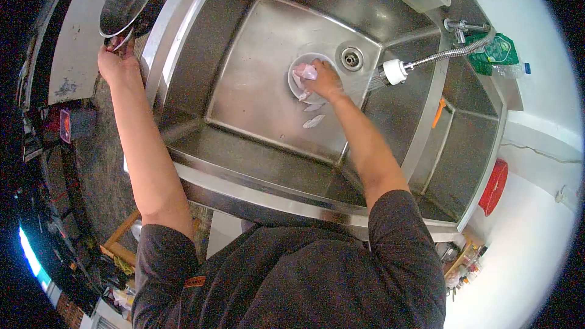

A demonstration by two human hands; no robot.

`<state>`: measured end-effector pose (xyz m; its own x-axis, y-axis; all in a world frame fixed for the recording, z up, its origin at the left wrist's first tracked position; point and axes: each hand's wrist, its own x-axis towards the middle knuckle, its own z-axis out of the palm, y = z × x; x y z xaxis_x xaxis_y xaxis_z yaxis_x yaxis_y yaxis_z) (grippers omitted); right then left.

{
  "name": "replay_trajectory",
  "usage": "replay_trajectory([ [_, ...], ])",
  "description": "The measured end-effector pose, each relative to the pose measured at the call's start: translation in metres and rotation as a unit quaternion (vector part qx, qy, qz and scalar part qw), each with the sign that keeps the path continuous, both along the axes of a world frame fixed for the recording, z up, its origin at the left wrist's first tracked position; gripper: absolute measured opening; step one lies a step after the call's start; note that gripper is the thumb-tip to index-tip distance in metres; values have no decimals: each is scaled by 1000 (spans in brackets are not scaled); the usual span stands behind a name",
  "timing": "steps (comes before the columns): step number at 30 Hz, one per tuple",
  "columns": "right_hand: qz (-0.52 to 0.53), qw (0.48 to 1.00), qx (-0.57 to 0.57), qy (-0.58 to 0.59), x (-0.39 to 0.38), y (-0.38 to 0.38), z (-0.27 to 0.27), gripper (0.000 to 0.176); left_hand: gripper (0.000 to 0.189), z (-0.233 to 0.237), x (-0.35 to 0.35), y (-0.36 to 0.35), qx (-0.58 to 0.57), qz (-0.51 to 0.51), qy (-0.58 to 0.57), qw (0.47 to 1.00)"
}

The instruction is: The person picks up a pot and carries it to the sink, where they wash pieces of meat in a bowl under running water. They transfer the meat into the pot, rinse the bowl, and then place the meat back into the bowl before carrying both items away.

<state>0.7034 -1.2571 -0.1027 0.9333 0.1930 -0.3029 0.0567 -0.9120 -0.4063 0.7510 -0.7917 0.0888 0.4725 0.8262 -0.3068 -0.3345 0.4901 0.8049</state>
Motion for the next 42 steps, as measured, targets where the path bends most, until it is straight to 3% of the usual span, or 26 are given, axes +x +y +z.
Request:
replay_trajectory([
  [2,-5,1000,16,2,5,-11,1,66,20,1,0,0,2,1,4,1000],
  [4,46,999,-18,-15,10,-22,14,51,20,1,0,0,0,0,2,1000],
  [8,65,998,-19,2,16,-35,35,45,21,2,1,-3,-5,3,-1,1000],
  [13,11,998,61,4,11,-31,40,36,21,-1,2,3,10,-9,8,1000],
  [17,22,995,102,-6,13,-43,10,32,21,3,1,-2,7,0,19,1000],
  [19,-70,986,145,50,12,-43,9,29,22,3,1,-2,6,3,17,1000],
  [24,-92,986,135,33,15,-47,9,23,21,-2,1,2,1,-11,4,1000],
  [28,-82,995,63,3,12,-33,47,26,21,-1,2,2,2,-9,5,1000],
  [35,-4,993,119,2,12,-41,16,40,23,1,0,0,10,-27,7,1000],
  [37,6,999,35,30,1,-32,18,52,23,-1,2,2,6,-22,4,1000],
  [42,-46,999,9,-2,-13,-12,-5,62,21,1,2,-1,8,-21,4,1000],
])
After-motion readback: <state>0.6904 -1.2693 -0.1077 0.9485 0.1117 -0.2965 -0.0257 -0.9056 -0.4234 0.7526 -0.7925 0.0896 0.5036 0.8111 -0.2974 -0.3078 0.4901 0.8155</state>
